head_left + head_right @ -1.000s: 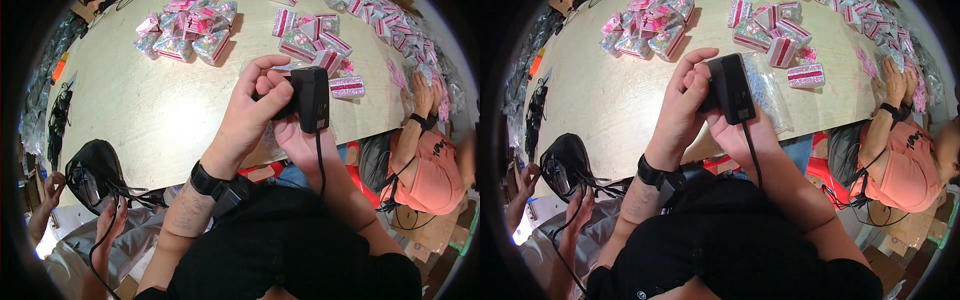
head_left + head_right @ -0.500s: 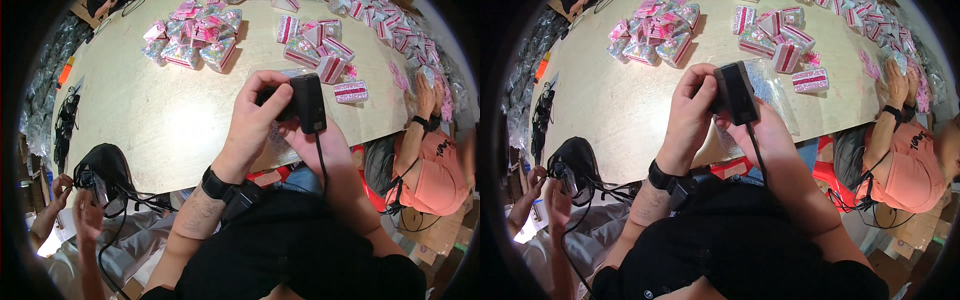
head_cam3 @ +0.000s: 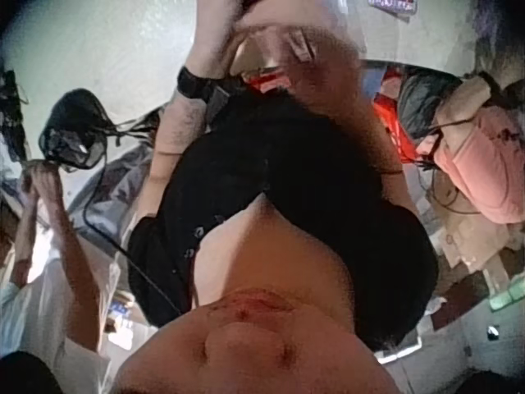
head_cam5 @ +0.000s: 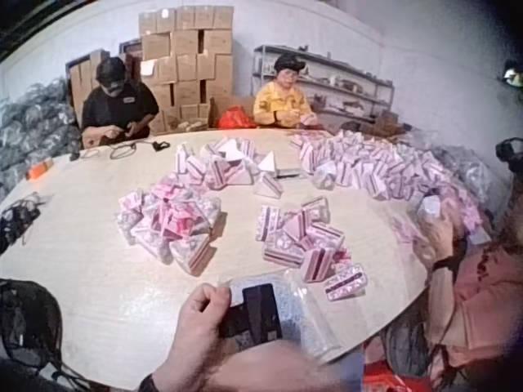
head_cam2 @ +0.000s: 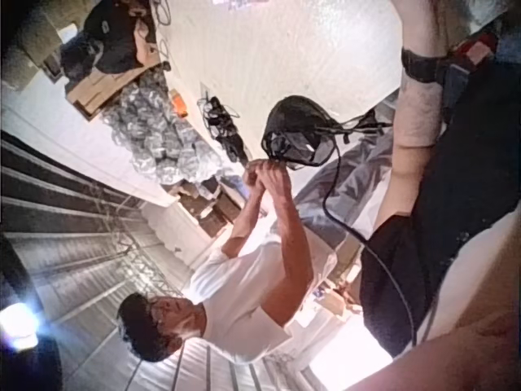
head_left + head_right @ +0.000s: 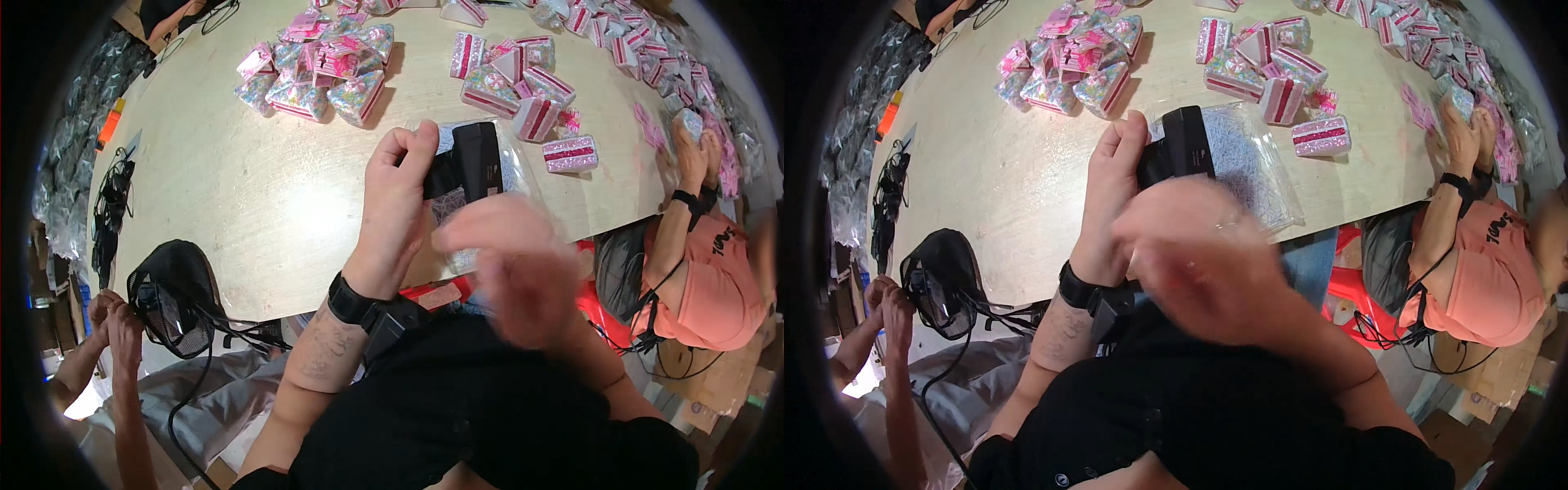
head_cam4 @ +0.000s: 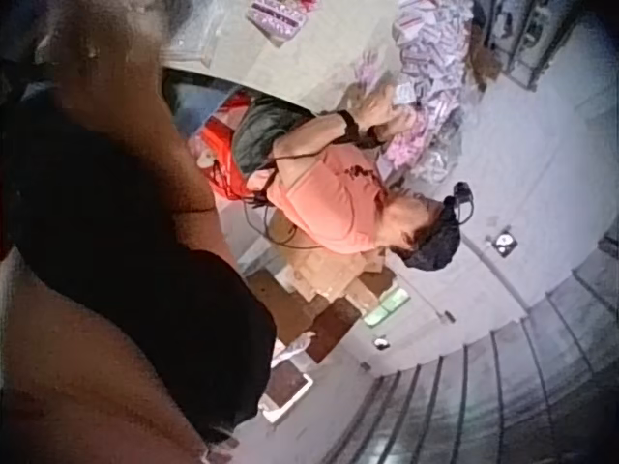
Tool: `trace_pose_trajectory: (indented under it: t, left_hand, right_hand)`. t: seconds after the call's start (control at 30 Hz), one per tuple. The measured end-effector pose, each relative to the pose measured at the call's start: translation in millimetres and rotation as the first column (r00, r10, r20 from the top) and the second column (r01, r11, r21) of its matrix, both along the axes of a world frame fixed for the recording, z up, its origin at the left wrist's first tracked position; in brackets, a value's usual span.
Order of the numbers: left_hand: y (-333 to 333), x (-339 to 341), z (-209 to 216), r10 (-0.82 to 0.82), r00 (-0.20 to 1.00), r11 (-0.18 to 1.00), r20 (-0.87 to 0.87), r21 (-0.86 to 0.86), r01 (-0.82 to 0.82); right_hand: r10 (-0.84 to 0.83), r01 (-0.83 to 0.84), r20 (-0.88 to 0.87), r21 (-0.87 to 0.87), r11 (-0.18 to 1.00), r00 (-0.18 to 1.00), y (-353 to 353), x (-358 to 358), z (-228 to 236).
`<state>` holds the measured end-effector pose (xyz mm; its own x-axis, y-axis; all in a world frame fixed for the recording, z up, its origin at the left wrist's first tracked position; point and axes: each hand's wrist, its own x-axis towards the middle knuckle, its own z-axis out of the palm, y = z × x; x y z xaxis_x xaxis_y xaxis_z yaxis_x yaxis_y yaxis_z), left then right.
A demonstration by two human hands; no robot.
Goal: The recorder attaches and secures a wrist-mounted electronic sensor device using a velcro strap.
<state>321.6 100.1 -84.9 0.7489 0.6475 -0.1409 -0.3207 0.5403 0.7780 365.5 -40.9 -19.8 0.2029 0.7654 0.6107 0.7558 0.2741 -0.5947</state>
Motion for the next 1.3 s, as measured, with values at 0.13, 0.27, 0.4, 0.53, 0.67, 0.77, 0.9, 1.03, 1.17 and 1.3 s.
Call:
trace_pose_trajectory:
  t: [0.13,0.27,0.4,0.53,0.67,0.77,0.9,1.03,1.17,1.3]
  left_hand:
    - [-5,1,9,0.012,0.999,0.998,-0.031,-0.060,-0.014]
    - [-7,-9,16,-0.024,1.000,1.000,-0.008,0.016,0.024]
    - [-6,-16,12,-0.083,0.991,0.975,0.107,0.213,0.059]
    - [-9,-21,24,-0.130,0.987,0.885,0.096,0.459,0.072]
    - [0,-29,22,-0.280,0.946,0.767,0.164,0.630,0.118]
    - [-1,-33,23,-0.291,0.948,0.774,0.131,0.614,0.153]
    - [10,-31,22,-0.188,0.982,0.554,0.031,0.829,0.080]
    - [13,-29,24,-0.136,0.991,0.302,0.014,0.953,0.028]
    - [11,-32,24,-0.151,0.988,0.328,-0.028,0.941,0.077]
    - [8,-38,28,-0.192,0.974,0.445,-0.117,0.874,0.193]
  right_hand:
    - [-0.141,-0.325,-0.895,-0.295,0.898,0.424,6,-35,-13]
    - [-0.113,-0.281,-0.973,-0.168,0.945,0.204,7,-29,-38]
    - [-0.064,-0.132,-0.989,-0.047,0.990,-0.130,10,-29,-31]
    - [-0.096,-0.003,-0.995,-0.096,0.995,0.001,12,-27,-33]
    - [-0.047,0.011,-0.995,-0.048,0.999,-0.082,4,-16,-29]
    - [0.006,-0.023,-0.954,0.014,1.000,-0.299,3,-4,-20]
    - [0.086,-0.109,-0.820,0.178,0.978,-0.566,-4,12,-22]
    - [0.129,-0.137,-0.792,0.259,0.956,-0.596,-7,13,-26]
    - [0.113,0.009,-0.880,0.123,0.992,-0.461,-6,5,-23]
    - [0.238,-0.057,-0.915,0.270,0.961,-0.325,-2,-2,-29]
